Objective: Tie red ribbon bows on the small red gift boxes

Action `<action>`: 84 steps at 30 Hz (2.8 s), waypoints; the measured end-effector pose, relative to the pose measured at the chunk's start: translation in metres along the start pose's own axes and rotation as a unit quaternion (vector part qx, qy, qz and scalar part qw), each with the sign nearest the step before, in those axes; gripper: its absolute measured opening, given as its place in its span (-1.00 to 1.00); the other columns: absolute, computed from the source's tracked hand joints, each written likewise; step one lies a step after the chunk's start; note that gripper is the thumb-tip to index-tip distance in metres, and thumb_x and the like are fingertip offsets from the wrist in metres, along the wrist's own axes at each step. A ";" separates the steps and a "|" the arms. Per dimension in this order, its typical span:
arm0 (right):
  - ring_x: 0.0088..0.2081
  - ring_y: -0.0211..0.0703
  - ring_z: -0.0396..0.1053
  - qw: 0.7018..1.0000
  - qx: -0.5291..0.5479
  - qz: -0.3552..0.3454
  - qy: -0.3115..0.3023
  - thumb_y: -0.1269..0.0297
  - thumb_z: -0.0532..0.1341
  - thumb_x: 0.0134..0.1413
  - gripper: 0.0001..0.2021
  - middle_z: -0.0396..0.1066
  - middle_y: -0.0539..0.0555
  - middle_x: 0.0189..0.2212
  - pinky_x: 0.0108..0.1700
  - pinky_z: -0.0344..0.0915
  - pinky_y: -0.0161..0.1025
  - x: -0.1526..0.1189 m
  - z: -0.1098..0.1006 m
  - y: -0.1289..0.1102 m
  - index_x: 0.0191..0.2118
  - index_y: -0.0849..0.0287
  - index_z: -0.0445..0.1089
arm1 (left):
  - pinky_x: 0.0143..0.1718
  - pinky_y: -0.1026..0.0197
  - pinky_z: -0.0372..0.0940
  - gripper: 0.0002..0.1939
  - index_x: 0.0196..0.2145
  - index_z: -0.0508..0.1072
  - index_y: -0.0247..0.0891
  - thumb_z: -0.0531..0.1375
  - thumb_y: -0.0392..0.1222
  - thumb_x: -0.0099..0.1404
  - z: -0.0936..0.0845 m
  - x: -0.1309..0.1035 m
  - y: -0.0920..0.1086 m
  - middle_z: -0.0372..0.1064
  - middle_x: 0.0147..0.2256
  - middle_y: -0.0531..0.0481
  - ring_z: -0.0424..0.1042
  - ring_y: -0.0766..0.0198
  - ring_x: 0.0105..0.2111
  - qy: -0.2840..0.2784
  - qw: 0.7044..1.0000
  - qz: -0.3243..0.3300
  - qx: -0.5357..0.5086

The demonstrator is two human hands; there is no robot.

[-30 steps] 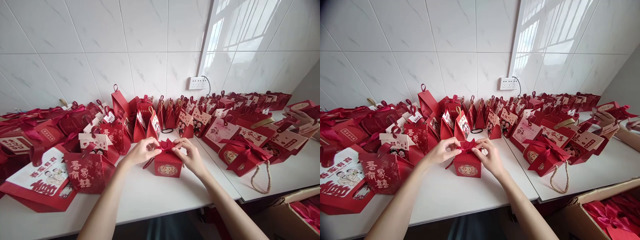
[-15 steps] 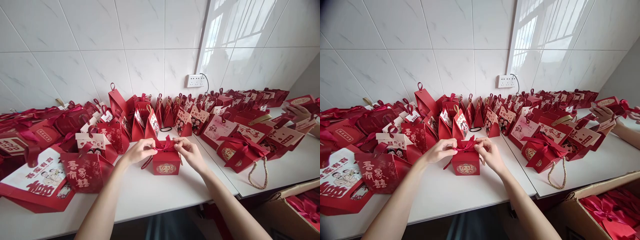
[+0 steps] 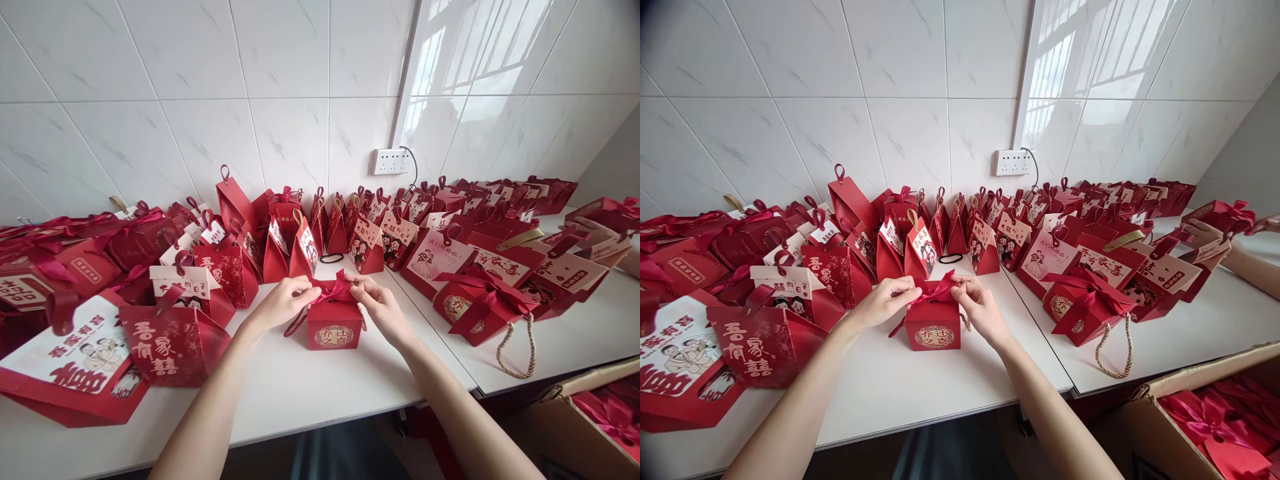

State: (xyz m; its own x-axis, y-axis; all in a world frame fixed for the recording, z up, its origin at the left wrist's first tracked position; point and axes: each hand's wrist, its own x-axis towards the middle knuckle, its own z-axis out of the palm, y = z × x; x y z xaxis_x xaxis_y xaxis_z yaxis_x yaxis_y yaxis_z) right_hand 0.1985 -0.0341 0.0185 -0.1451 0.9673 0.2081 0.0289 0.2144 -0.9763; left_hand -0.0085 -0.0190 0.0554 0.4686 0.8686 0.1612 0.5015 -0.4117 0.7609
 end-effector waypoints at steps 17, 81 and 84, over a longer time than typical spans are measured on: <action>-0.54 -0.26 0.26 0.977 0.183 0.090 -0.070 0.10 0.19 0.02 -0.63 0.45 0.09 -0.32 -0.59 0.08 -0.32 0.004 -0.003 0.007 -0.08 0.19 0.45 | -0.40 0.28 0.13 -0.56 -0.67 0.25 -0.28 0.07 0.04 0.24 -0.007 0.001 -0.009 0.18 -0.56 0.10 0.17 0.39 -0.53 -0.045 0.999 -0.001 0.018; 0.29 0.07 -0.02 0.971 -0.063 -0.160 -0.163 0.37 0.34 -0.14 -0.05 -0.11 0.21 0.30 0.25 0.08 -0.01 -0.108 0.006 0.002 0.32 -0.01 -0.22 | 0.13 0.06 0.20 -0.32 0.14 0.14 -0.09 0.27 -0.01 0.10 0.084 -0.129 0.039 0.09 0.19 -0.13 0.17 0.04 0.18 0.268 0.921 -0.107 -0.262; 0.32 0.04 -0.09 0.971 -0.071 -0.163 -0.162 0.38 0.32 -0.10 -0.06 -0.18 0.17 0.33 0.28 0.03 0.01 -0.113 0.006 0.004 0.32 -0.06 -0.25 | 0.14 0.07 0.19 -0.30 0.20 0.06 -0.07 0.23 -0.05 0.16 0.088 -0.129 0.039 0.19 0.13 -0.11 0.20 0.08 0.16 0.217 0.919 -0.080 -0.318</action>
State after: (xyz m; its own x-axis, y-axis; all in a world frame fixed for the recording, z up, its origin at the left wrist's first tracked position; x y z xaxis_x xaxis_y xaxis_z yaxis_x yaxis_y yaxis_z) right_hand 0.2093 -0.1434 -0.0090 -0.4717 0.7561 0.4537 0.0608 0.5412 -0.8387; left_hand 0.0148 -0.1711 0.0085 0.0225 0.9890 0.1462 -0.0533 -0.1448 0.9880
